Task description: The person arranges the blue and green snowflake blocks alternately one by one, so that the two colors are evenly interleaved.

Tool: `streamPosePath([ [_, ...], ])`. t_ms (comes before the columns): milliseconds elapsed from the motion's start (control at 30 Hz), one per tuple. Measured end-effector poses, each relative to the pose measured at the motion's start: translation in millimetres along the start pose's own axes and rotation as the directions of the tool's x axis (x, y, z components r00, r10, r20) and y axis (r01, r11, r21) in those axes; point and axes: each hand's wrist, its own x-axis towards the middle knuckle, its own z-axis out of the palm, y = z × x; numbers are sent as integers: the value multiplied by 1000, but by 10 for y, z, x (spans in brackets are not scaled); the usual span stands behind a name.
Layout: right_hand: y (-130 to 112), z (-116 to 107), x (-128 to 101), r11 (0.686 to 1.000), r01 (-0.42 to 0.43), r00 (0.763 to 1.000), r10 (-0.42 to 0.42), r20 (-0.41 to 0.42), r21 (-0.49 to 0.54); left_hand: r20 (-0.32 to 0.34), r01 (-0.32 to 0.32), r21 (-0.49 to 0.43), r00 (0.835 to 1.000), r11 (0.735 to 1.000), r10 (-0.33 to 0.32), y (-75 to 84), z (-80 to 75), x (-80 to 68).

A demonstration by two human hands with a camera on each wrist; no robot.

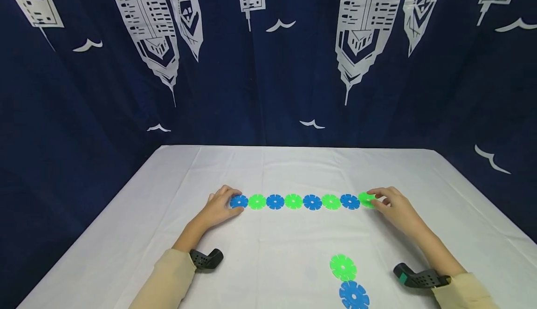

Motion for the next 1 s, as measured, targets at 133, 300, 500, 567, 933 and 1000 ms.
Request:
streamPosePath([
  [133,-150,-94,-16,999,37,999,-37,26,2,3,1,6,1000,1000,-1,-10,11,-12],
  [300,-386,-165,-92,996,93,993,-93,79,4,0,2,6,1000,1000,-2,-20,16,-21],
  [500,-681,-149,-247,989,134,966,-145,212,63,6,7,2,1000,1000,-7,-10,8,-16],
  [567,-734,-107,-311,985,153,948,-168,269,75,14,9,3,1000,1000,-9,4,4,-10],
  [933,-637,77,-712,919,184,772,-355,527,348,11,3,15,1000,1000,-3,-8,4,2],
  [1000,-599,72,-756,901,139,728,-374,575,410,9,2,16,1000,1000,-2,-9,-2,1],
])
